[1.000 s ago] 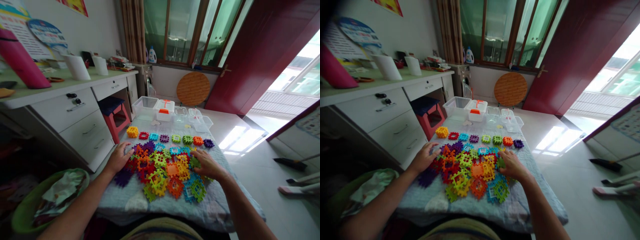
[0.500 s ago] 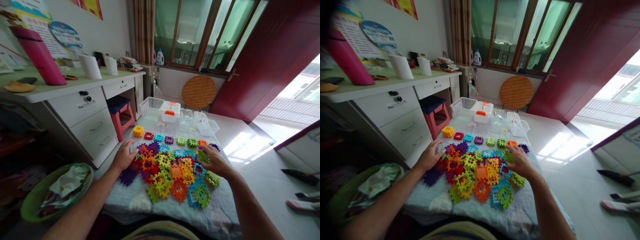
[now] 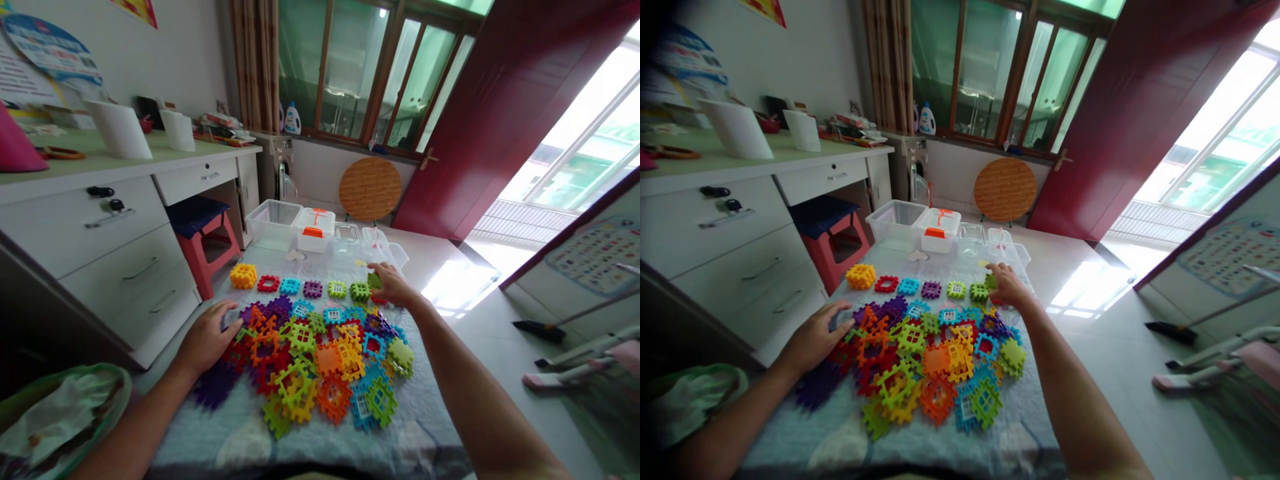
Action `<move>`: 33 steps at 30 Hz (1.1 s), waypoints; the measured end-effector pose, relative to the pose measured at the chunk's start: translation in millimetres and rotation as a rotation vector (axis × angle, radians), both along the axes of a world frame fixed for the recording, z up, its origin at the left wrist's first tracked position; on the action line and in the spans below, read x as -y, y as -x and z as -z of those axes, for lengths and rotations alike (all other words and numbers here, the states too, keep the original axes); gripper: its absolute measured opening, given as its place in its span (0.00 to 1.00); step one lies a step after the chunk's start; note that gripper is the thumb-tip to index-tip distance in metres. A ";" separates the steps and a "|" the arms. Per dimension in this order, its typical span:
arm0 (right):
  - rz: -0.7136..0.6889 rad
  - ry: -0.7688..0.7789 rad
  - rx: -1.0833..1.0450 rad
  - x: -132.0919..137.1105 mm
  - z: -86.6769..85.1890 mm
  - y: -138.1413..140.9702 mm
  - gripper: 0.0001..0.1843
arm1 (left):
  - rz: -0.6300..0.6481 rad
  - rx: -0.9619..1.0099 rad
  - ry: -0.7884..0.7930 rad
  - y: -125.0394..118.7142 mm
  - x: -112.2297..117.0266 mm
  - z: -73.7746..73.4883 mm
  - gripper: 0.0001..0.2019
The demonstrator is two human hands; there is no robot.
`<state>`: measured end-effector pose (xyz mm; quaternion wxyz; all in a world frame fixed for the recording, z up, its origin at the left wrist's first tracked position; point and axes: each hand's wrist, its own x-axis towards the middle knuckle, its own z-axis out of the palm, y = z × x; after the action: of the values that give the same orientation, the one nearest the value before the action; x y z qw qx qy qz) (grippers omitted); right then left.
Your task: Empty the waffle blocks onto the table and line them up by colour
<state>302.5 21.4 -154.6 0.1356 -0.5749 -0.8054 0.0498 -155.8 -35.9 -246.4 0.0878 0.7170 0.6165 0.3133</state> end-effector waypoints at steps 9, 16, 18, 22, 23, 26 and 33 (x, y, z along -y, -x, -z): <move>0.024 0.105 -0.040 -6.4 3.5 -30.0 0.36 | 0.025 0.017 -0.009 2.8 -1.2 2.1 0.23; 0.038 0.162 0.000 -6.2 11.7 -32.6 0.36 | 0.036 0.015 -0.007 3.8 -3.0 3.7 0.22; 0.049 0.152 0.004 -4.5 10.4 -35.7 0.36 | 0.036 0.013 -0.009 4.3 -3.5 5.0 0.22; 0.077 0.126 0.020 0.8 5.4 -42.5 0.33 | 0.040 0.008 -0.016 5.7 -4.5 8.2 0.22; 0.082 0.125 0.029 2.1 5.0 -43.1 0.31 | 0.040 0.007 -0.014 6.0 -4.7 8.7 0.22; 0.080 0.130 0.062 4.7 7.0 -40.9 0.27 | 0.036 0.005 -0.013 6.4 -4.9 8.8 0.22; 0.073 0.121 0.121 4.0 19.0 -28.6 0.27 | 0.037 0.010 -0.008 5.8 -3.7 6.7 0.21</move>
<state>331.1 17.4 -173.5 0.0535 -0.6129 -0.7862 0.0586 -161.6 -32.3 -253.1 0.0936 0.7270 0.6015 0.3177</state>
